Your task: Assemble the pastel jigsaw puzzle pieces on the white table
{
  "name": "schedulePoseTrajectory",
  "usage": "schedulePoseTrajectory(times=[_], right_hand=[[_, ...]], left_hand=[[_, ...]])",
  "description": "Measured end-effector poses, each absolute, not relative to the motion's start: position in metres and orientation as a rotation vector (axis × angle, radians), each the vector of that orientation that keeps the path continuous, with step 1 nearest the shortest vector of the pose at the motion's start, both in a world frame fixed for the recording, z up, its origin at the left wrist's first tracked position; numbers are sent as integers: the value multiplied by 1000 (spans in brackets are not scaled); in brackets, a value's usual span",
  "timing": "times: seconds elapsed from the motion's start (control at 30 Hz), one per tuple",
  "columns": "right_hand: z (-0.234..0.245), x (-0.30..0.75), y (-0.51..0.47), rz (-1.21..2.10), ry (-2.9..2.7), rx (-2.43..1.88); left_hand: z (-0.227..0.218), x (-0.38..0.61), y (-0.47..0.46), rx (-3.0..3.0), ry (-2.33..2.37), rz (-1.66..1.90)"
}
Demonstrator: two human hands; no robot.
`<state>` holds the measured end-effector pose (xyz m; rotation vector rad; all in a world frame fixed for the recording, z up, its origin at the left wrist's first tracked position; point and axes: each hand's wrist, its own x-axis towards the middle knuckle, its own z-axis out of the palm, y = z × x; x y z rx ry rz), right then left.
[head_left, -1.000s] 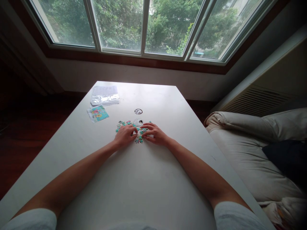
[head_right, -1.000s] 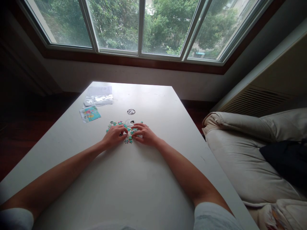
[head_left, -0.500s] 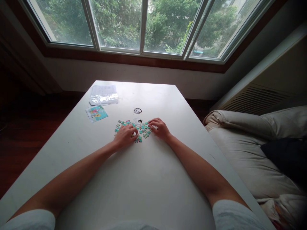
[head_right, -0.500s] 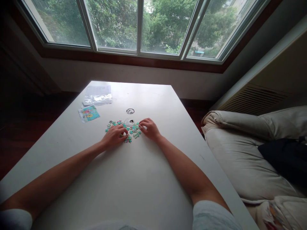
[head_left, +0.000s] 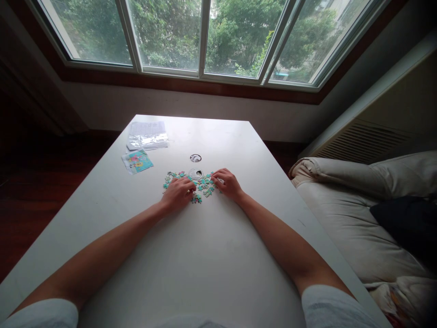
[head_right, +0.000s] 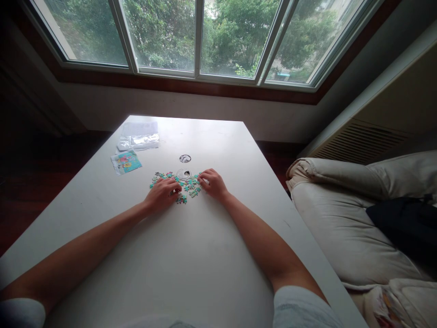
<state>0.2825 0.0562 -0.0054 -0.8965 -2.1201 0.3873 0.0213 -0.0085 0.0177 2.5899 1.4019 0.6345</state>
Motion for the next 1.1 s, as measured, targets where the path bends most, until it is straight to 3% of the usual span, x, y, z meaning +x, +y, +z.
schedulePoseTrajectory(times=[1.1], right_hand=[[-2,280,51,371,-2218,-818]], left_hand=[[17,23,-15,2698,1182,583]])
